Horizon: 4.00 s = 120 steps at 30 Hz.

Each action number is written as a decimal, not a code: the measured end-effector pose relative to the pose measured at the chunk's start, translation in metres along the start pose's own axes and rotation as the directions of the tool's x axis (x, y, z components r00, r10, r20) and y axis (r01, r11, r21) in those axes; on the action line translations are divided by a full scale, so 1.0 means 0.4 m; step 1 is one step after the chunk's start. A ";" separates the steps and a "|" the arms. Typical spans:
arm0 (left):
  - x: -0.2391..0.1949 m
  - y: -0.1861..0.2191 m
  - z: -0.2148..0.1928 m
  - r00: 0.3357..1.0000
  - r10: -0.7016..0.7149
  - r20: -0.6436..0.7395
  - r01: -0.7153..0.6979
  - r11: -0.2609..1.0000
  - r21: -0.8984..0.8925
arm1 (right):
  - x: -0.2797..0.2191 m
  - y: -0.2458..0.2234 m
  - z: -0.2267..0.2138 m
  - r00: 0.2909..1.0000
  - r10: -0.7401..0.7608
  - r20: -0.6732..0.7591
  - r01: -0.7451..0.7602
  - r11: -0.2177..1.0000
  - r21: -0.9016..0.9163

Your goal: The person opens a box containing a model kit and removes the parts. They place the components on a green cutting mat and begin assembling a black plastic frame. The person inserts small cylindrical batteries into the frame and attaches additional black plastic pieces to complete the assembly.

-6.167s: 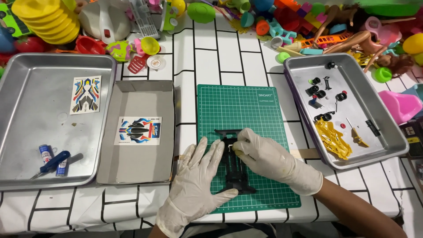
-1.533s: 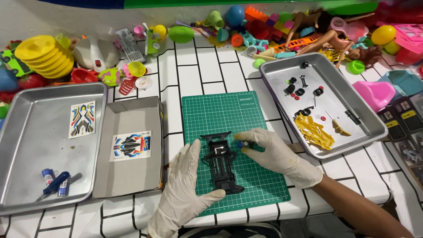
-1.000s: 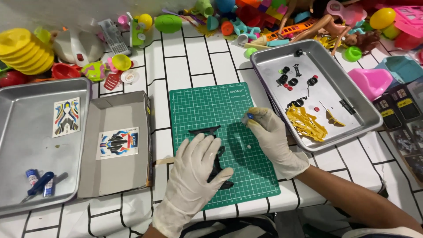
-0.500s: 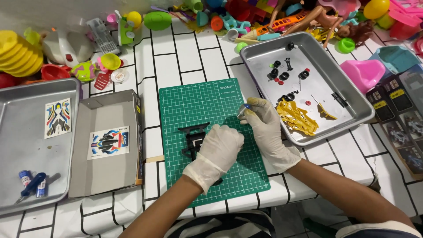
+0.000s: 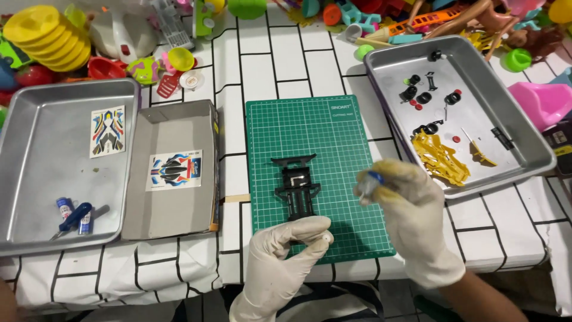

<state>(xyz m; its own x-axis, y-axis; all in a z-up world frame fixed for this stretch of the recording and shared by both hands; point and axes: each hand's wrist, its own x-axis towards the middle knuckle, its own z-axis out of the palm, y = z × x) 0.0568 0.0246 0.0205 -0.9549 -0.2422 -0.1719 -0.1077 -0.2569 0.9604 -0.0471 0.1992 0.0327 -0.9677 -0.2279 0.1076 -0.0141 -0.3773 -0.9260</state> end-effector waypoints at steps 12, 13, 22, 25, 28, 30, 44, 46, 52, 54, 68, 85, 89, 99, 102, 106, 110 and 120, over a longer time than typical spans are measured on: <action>-0.019 -0.044 -0.070 0.900 0.436 -0.026 -0.421 0.882 0.213 | -0.148 0.162 0.089 0.970 -0.222 0.101 0.224 0.974 -0.011; -0.021 -0.034 -0.072 0.903 0.429 -0.012 -0.418 0.886 0.203 | -0.146 0.167 0.093 0.966 -0.242 0.089 0.245 0.969 -0.021; -0.014 -0.020 -0.075 0.836 0.549 -0.009 -0.523 0.801 0.291 | -0.146 0.196 0.089 0.979 -0.201 0.018 0.201 0.979 0.038; -0.013 -0.033 -0.068 0.853 0.519 -0.049 -0.489 0.829 0.273 | -0.156 0.213 0.072 0.969 -0.247 -0.022 0.248 0.968 0.045; -0.010 -0.043 -0.062 0.873 0.473 -0.118 -0.436 0.866 0.245 | -0.159 0.211 0.080 0.956 -0.294 -0.018 0.294 0.956 -0.018; -0.011 -0.046 -0.060 0.875 0.466 -0.129 -0.430 0.872 0.234 | -0.161 0.214 0.082 0.957 -0.291 -0.005 0.291 0.956 -0.047; -0.010 -0.035 -0.062 0.891 0.452 -0.051 -0.433 0.877 0.210 | -0.171 0.255 0.046 0.955 -0.278 -0.099 0.279 0.960 -0.013; -0.008 -0.030 -0.061 0.888 0.459 -0.005 -0.455 0.882 0.126 | -0.168 0.247 0.045 0.958 -0.274 -0.082 0.274 0.962 -0.010; -0.013 -0.234 -0.089 0.971 0.230 0.069 -0.178 0.881 -0.437 | -0.163 0.219 0.053 0.968 -0.246 -0.048 0.244 0.968 -0.050; -0.011 -0.238 -0.092 0.961 -0.092 0.261 0.264 0.586 -0.766 | -0.154 0.207 0.061 0.971 -0.232 -0.058 0.229 0.972 -0.055; 0.008 -0.071 -0.098 0.769 0.627 0.122 -0.637 0.737 0.226 | -0.165 0.261 0.001 0.996 -0.032 -0.080 0.029 0.999 -0.036; 0.013 -0.105 -0.133 0.706 0.643 0.296 -0.706 0.667 0.238 | -0.137 0.173 0.067 0.982 -0.156 0.108 0.170 0.976 -0.133; -0.001 -0.153 -0.130 0.775 0.550 0.311 -0.600 0.794 0.092 | -0.124 0.141 0.082 0.967 -0.186 0.176 0.231 0.931 -0.281; 0.025 -0.160 -0.151 0.570 0.705 0.422 -0.812 0.405 0.421 | -0.120 0.140 0.085 0.957 -0.223 0.186 0.269 0.921 -0.281; 0.008 -0.149 -0.127 0.938 -0.159 0.308 0.284 0.861 -0.422 | -0.112 0.133 0.088 0.944 -0.232 0.236 0.292 0.918 -0.267; 0.015 -0.131 -0.103 0.954 -0.202 0.222 0.279 0.870 -0.407 | -0.106 0.132 0.091 0.938 -0.252 0.238 0.312 0.913 -0.262; 0.015 -0.179 -0.122 0.877 0.399 0.267 -0.480 0.741 0.470 | -0.107 0.153 0.076 0.919 -0.283 0.273 0.349 0.907 -0.235; 0.028 -0.070 -0.071 0.572 0.753 0.326 -0.718 0.268 0.642 | -0.102 0.173 0.022 0.973 -0.222 0.071 0.233 0.938 -0.257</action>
<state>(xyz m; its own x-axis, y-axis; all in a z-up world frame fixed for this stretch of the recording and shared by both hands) 0.0571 0.0024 -0.0146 -0.7175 -0.0274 0.6960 0.4794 0.7055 0.5220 -0.0065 0.1744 -0.0326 -0.9201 -0.2018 0.3357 -0.3030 -0.1763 -0.9365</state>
